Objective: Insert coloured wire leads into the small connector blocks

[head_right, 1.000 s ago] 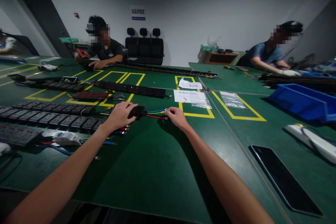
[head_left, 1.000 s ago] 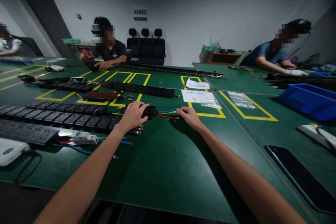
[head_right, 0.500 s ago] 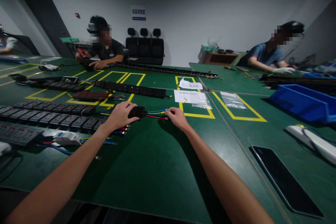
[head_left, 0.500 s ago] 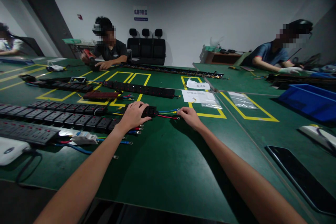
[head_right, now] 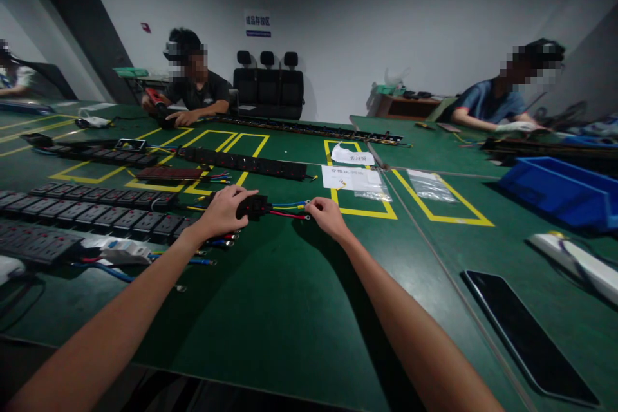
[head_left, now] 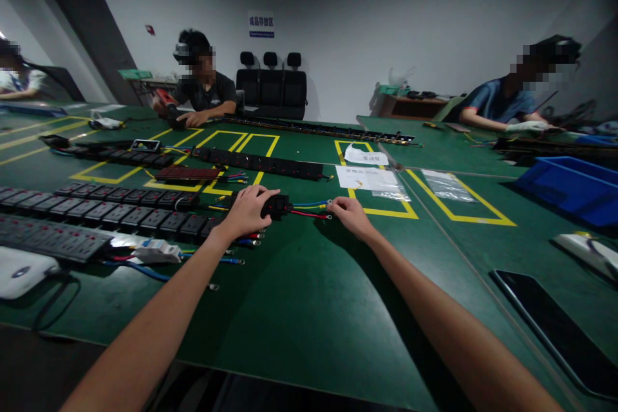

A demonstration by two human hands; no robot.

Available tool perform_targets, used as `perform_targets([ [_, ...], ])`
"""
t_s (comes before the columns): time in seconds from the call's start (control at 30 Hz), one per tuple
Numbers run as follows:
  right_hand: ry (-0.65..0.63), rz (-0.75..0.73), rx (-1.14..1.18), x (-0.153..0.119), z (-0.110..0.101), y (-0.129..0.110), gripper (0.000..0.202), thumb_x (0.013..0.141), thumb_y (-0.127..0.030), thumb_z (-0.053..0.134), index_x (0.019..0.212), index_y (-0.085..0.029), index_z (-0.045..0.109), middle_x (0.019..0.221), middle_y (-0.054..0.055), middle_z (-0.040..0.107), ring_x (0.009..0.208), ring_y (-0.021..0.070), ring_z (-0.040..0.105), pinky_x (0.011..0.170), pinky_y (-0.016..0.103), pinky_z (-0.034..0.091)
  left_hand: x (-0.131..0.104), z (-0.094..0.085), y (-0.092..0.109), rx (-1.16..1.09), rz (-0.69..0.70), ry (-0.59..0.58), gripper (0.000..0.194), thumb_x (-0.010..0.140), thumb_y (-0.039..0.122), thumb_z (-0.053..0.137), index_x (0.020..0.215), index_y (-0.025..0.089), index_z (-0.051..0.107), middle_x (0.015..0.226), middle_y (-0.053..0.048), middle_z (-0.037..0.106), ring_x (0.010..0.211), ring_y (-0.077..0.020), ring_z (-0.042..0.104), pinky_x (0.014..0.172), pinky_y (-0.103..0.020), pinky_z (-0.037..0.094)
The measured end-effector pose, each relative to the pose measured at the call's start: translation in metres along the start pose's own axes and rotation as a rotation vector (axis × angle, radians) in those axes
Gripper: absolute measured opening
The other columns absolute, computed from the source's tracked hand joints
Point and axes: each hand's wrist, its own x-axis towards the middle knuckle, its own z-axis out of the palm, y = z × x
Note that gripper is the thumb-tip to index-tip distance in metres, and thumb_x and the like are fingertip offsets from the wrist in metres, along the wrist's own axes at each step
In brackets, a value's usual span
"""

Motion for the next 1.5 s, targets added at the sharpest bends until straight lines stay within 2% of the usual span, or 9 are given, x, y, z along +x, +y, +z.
perform_targets([
  [0.23, -0.004, 0.005, -0.002, -0.0002, -0.0007, -0.0005, 0.032, 0.078, -0.047, 0.058, 0.061, -0.02, 0.059, 0.056, -0.002, 0.051, 0.056, 0.014, 0.042, 0.054, 0.028, 0.029, 0.002, 0.0031, -0.0036, -0.031, -0.031, -0.02, 0.064, 0.075, 0.02, 0.066, 0.138, 0.03, 0.061, 0.119, -0.01, 0.058, 0.112, -0.0316, 0.056, 0.1, -0.049, 0.045],
  [0.6, -0.002, 0.014, -0.01, -0.0013, -0.0016, -0.0007, 0.032, 0.078, -0.048, 0.058, 0.062, -0.02, 0.058, 0.057, -0.001, 0.052, 0.057, 0.0143, 0.042, 0.055, 0.028, 0.031, 0.0029, -0.0017, -0.003, 0.004, -0.021, -0.042, 0.063, 0.076, 0.02, 0.068, 0.138, 0.034, 0.061, 0.119, -0.009, 0.059, 0.108, -0.0314, 0.057, 0.096, -0.048, 0.047],
  [0.83, 0.001, 0.016, -0.008, -0.0006, -0.0016, -0.0006, 0.032, 0.077, -0.048, 0.059, 0.061, -0.02, 0.059, 0.057, -0.001, 0.053, 0.058, 0.015, 0.044, 0.057, 0.028, 0.033, 0.0027, -0.0026, 0.0015, -0.058, -0.053, -0.021, 0.067, 0.072, 0.024, 0.069, 0.138, 0.025, 0.056, 0.117, -0.011, 0.062, 0.111, -0.0331, 0.059, 0.099, -0.05, 0.046],
  [1.0, 0.004, 0.023, -0.013, -0.0003, -0.0017, 0.0001, 0.032, 0.077, -0.048, 0.059, 0.061, -0.02, 0.06, 0.057, -0.001, 0.054, 0.058, 0.0145, 0.044, 0.057, 0.028, 0.034, 0.0032, -0.0008, 0.0028, -0.062, -0.087, -0.003, 0.065, 0.078, 0.047, 0.071, 0.135, 0.019, 0.056, 0.122, -0.014, 0.063, 0.114, -0.034, 0.059, 0.102, -0.05, 0.044],
  [1.07, -0.001, 0.022, -0.01, -0.0004, -0.0019, -0.0001, 0.032, 0.077, -0.048, 0.059, 0.061, -0.02, 0.06, 0.058, -0.001, 0.054, 0.057, 0.0143, 0.043, 0.056, 0.028, 0.033, 0.0033, 0.0007, 0.0025, -0.053, -0.089, 0.007, 0.06, 0.08, 0.051, 0.07, 0.13, 0.019, 0.059, 0.12, -0.014, 0.064, 0.113, -0.0335, 0.06, 0.099, -0.049, 0.046],
  [1.23, -0.001, 0.023, -0.01, -0.0009, -0.0021, -0.0015, 0.032, 0.076, -0.049, 0.059, 0.063, -0.02, 0.061, 0.058, -0.001, 0.053, 0.056, 0.0145, 0.043, 0.057, 0.029, 0.033, 0.0036, 0.0014, 0.003, -0.044, -0.08, 0.016, 0.049, 0.083, 0.05, 0.071, 0.12, 0.019, 0.062, 0.114, -0.013, 0.065, 0.109, -0.0319, 0.061, 0.096, -0.047, 0.047],
  [1.5, -0.001, 0.023, -0.016, -0.0013, -0.0022, -0.0034, 0.032, 0.076, -0.049, 0.058, 0.063, -0.02, 0.061, 0.058, -0.001, 0.053, 0.058, 0.0151, 0.043, 0.058, 0.029, 0.032, 0.002, -0.0019, 0.006, 0.01, -0.027, -0.01, 0.05, 0.086, 0.047, 0.073, 0.123, 0.017, 0.059, 0.117, -0.014, 0.063, 0.113, -0.0316, 0.059, 0.101, -0.046, 0.045],
])
